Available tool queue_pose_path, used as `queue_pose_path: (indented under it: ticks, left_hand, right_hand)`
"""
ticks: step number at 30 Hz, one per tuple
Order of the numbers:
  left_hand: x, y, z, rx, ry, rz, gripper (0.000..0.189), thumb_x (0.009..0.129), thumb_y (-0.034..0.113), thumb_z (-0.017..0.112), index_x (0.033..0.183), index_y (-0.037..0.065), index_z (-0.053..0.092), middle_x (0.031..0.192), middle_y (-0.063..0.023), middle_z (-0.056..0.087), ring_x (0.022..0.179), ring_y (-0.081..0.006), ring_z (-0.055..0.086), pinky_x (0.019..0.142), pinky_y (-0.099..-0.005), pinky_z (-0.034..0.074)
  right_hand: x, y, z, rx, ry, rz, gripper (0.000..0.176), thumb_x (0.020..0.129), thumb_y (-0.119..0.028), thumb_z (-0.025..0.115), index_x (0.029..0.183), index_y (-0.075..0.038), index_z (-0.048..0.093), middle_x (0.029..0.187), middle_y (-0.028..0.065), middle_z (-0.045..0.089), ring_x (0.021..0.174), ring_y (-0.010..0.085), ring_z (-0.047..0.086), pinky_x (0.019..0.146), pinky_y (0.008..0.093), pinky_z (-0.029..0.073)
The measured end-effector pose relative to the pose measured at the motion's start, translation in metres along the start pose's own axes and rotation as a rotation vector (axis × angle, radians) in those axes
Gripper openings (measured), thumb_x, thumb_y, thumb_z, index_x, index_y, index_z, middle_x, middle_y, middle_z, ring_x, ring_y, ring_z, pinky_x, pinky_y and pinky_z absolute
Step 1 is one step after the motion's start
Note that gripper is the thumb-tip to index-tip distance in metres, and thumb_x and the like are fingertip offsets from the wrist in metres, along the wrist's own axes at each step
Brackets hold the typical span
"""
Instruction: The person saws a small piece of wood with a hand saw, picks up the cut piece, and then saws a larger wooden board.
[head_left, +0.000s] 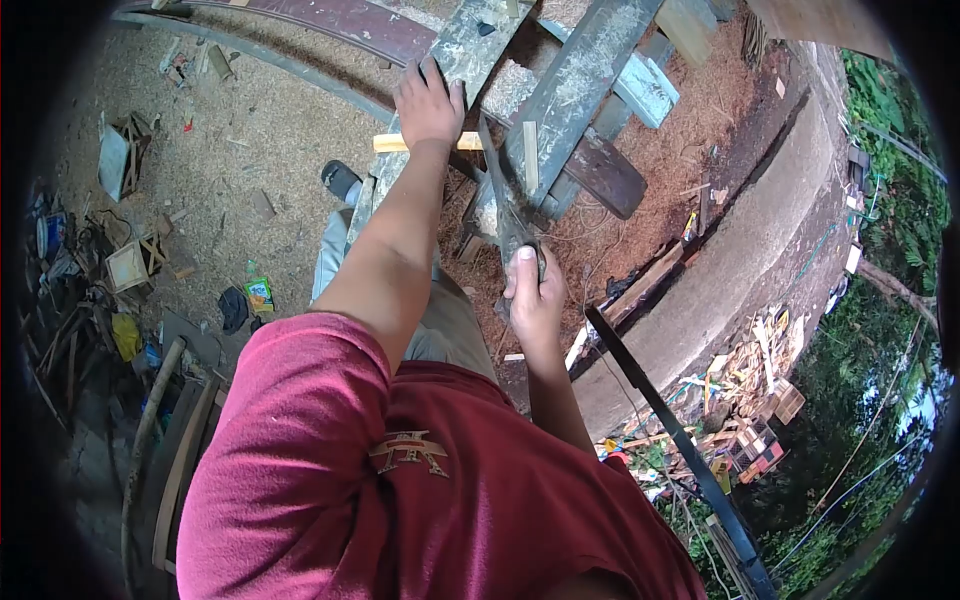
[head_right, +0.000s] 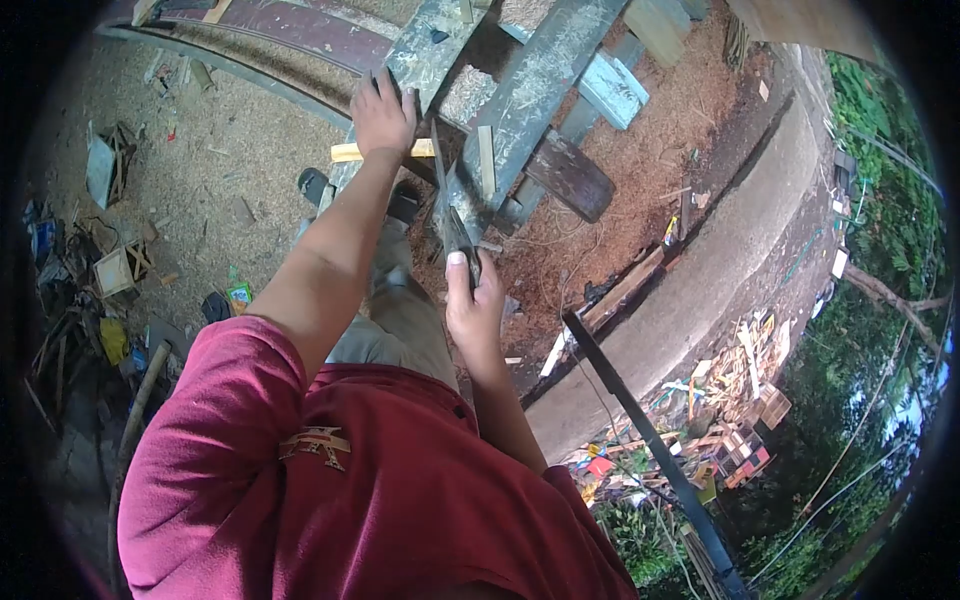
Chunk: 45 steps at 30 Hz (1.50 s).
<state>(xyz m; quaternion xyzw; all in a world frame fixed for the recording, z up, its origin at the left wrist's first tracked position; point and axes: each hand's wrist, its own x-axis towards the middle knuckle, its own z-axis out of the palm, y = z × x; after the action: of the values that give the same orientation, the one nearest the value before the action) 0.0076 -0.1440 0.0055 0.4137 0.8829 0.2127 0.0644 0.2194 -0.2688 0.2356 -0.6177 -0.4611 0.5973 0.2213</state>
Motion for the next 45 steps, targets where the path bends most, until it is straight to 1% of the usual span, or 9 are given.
queue_pose_path:
  ticks: [12,16,18,22,23,27,30,33,45]
  left_hand:
    - [0.002,-0.003,-0.001,-0.148,0.035,-0.043,0.057,0.101,0.04,0.06,0.146,0.006,0.053,0.15,-0.0187,0.054,0.138,-0.037,0.05,0.116,-0.0501,0.036]
    - [0.001,0.0,-0.002,-0.086,0.027,-0.035,0.06,0.101,0.042,0.059,0.148,0.006,0.051,0.15,-0.0188,0.053,0.138,-0.0367,0.05,0.115,-0.0505,0.037]
    - [0.001,0.001,-0.002,-0.046,0.017,-0.035,0.063,0.101,0.044,0.059,0.15,0.006,0.049,0.15,-0.0193,0.053,0.138,-0.0365,0.05,0.115,-0.0509,0.036]
    - [0.004,0.0,0.005,0.031,0.0,-0.024,0.067,0.1,0.046,0.058,0.153,0.007,0.045,0.15,-0.0209,0.052,0.137,-0.0376,0.05,0.114,-0.0519,0.037]
    - [0.003,0.0,0.007,0.046,-0.005,-0.02,0.068,0.1,0.046,0.058,0.154,0.007,0.044,0.151,-0.0214,0.051,0.137,-0.0381,0.05,0.114,-0.0521,0.037]
    - [0.005,0.002,0.006,0.046,-0.036,-0.036,0.071,0.1,0.047,0.058,0.157,0.007,0.042,0.149,-0.0232,0.051,0.132,-0.0414,0.052,0.112,-0.054,0.039]
    - [0.005,0.002,0.008,0.069,-0.056,-0.038,0.072,0.1,0.048,0.058,0.158,0.008,0.042,0.148,-0.0247,0.051,0.131,-0.0428,0.052,0.111,-0.0544,0.039]
    - [0.006,0.0,0.011,0.098,-0.035,-0.003,0.073,0.101,0.047,0.057,0.159,0.007,0.04,0.147,-0.0259,0.051,0.131,-0.0441,0.051,0.11,-0.0544,0.039]
    - [-0.007,-0.015,0.018,0.029,-0.037,0.009,0.073,0.101,0.04,0.059,0.161,0.005,0.038,0.152,-0.0286,0.047,0.134,-0.0477,0.048,0.112,-0.0572,0.038]
  right_hand:
    - [0.008,-0.003,0.0,-0.009,-0.004,0.013,0.028,0.11,-0.027,0.058,0.102,-0.001,0.063,0.076,-0.0007,0.054,0.069,0.0099,0.048,0.063,0.0309,0.041]
    - [0.015,-0.007,0.003,-0.085,-0.009,0.079,0.027,0.109,-0.025,0.061,0.107,0.002,0.063,0.078,0.0051,0.059,0.072,0.0151,0.054,0.067,0.0345,0.046]
    - [0.014,-0.009,0.007,-0.122,0.04,0.039,0.021,0.11,-0.022,0.058,0.108,-0.001,0.058,0.078,0.0003,0.056,0.067,0.0084,0.051,0.061,0.0272,0.042]
    - [0.012,-0.014,0.01,-0.23,0.115,-0.024,0.033,0.105,-0.022,0.066,0.126,0.002,0.056,0.088,0.0109,0.067,0.08,0.0205,0.064,0.078,0.0387,0.053]
    - [0.012,-0.015,0.011,-0.278,0.123,-0.069,0.035,0.105,-0.018,0.066,0.132,0.0,0.054,0.094,0.0121,0.068,0.081,0.0205,0.065,0.077,0.0378,0.054]
    - [0.015,-0.04,0.013,-0.042,0.005,0.216,0.039,0.105,-0.011,0.066,0.14,-0.002,0.055,0.104,0.0137,0.069,0.086,0.0182,0.068,0.076,0.0319,0.055]
    - [0.018,-0.038,0.017,-0.24,-0.002,0.077,0.04,0.104,-0.012,0.068,0.142,-0.004,0.058,0.107,0.0139,0.07,0.091,0.019,0.07,0.078,0.032,0.056]
    - [0.027,-0.031,0.023,-0.19,0.008,0.023,0.038,0.104,-0.013,0.068,0.141,-0.006,0.06,0.114,0.0165,0.072,0.098,0.02,0.073,0.084,0.0328,0.057]
    - [0.047,-0.043,0.038,-0.213,0.031,0.074,0.034,0.104,-0.013,0.067,0.137,-0.007,0.063,0.105,0.0189,0.073,0.09,0.0275,0.075,0.079,0.0357,0.057]
